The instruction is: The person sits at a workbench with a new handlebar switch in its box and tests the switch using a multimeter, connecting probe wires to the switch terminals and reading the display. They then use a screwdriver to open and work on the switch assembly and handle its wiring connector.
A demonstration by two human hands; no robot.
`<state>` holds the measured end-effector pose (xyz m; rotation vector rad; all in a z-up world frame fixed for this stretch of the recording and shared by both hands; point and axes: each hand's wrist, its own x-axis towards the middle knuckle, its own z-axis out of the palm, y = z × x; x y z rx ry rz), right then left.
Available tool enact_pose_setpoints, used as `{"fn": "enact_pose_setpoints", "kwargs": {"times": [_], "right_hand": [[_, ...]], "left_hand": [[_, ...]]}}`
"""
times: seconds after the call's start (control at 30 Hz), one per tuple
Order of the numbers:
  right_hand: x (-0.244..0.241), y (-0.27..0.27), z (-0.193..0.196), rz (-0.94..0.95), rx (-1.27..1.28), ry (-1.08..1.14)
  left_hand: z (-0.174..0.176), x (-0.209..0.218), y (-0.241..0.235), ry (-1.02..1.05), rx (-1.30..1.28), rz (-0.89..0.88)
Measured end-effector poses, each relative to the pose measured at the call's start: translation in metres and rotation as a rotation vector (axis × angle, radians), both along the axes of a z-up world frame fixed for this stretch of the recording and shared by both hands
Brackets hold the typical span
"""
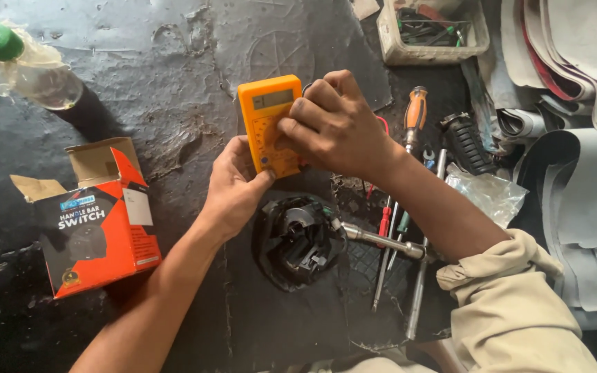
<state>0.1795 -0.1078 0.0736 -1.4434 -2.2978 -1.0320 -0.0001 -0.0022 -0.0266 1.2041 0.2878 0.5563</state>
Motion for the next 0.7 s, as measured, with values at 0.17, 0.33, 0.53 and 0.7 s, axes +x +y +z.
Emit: {"fn": "enact_pose_setpoints", "kwargs": {"times": [0.17, 0.33, 0.53, 0.7], "right_hand": [[-0.003, -0.001, -0.007, -0.009, 0.043, 0.054], [-0.007, 0.002, -0.009, -0.018, 0.087, 0.065], [-0.012, 0.002, -0.013, -0.046, 0.100, 0.135], [-0.018, 0.002, -0.016, -0.077, 0.110, 0.194]], "left_hand": [[-0.006, 0.002, -0.002, -0.002, 0.019, 0.042], [-0.003, 0.001, -0.006, -0.035, 0.001, 0.048], [-0.005, 0.003, -0.012, -0.055, -0.043, 0.054], [-0.003, 0.002, -0.015, -0.035, 0.027, 0.097]]}}
